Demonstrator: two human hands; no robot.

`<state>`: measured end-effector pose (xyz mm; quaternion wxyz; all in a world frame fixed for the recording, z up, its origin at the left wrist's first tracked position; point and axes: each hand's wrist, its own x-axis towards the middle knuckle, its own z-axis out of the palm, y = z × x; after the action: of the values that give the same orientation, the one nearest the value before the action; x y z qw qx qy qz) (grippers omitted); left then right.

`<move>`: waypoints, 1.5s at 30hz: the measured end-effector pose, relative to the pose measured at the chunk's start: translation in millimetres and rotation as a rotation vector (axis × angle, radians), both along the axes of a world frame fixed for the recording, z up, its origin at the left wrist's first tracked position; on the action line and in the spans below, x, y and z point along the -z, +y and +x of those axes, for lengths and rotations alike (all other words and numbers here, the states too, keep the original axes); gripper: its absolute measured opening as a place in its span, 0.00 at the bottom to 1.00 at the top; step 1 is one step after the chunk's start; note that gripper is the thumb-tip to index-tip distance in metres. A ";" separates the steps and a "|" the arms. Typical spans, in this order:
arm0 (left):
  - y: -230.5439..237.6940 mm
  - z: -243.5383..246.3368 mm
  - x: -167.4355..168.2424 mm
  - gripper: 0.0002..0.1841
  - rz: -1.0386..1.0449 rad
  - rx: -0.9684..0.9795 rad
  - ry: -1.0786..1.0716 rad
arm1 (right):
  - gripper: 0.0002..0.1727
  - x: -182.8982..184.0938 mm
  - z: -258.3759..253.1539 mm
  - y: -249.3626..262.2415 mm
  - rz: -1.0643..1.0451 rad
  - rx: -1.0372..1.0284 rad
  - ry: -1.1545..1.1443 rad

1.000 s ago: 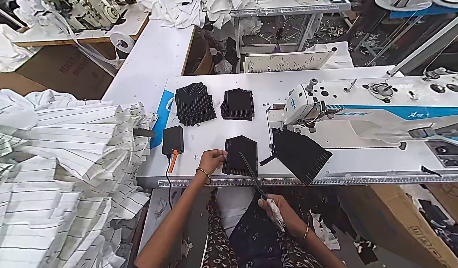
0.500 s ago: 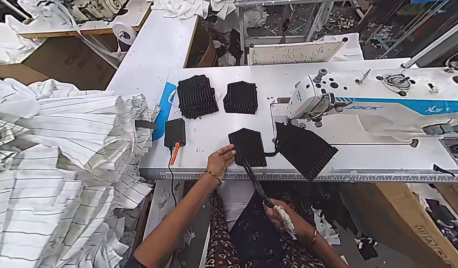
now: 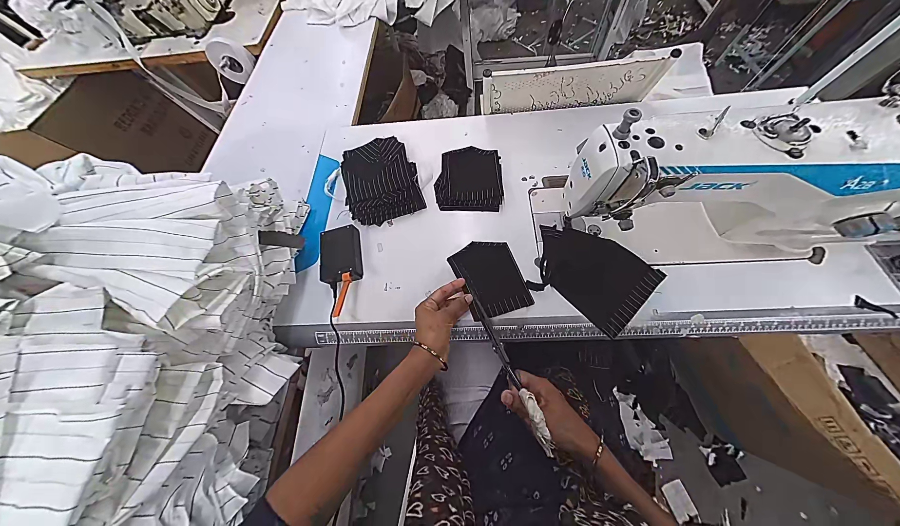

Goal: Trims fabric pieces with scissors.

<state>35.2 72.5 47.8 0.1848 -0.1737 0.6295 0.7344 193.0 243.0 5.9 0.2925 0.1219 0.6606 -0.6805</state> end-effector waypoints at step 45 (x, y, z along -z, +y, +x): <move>-12.3 6.3 10.0 0.47 -0.128 0.531 0.265 | 0.20 0.5 11.2 -14.7 -0.008 0.116 -0.006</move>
<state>41.5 60.1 37.8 0.2756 0.0829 0.7166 0.6354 204.1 228.3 5.5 0.2551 0.1608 0.6487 -0.6988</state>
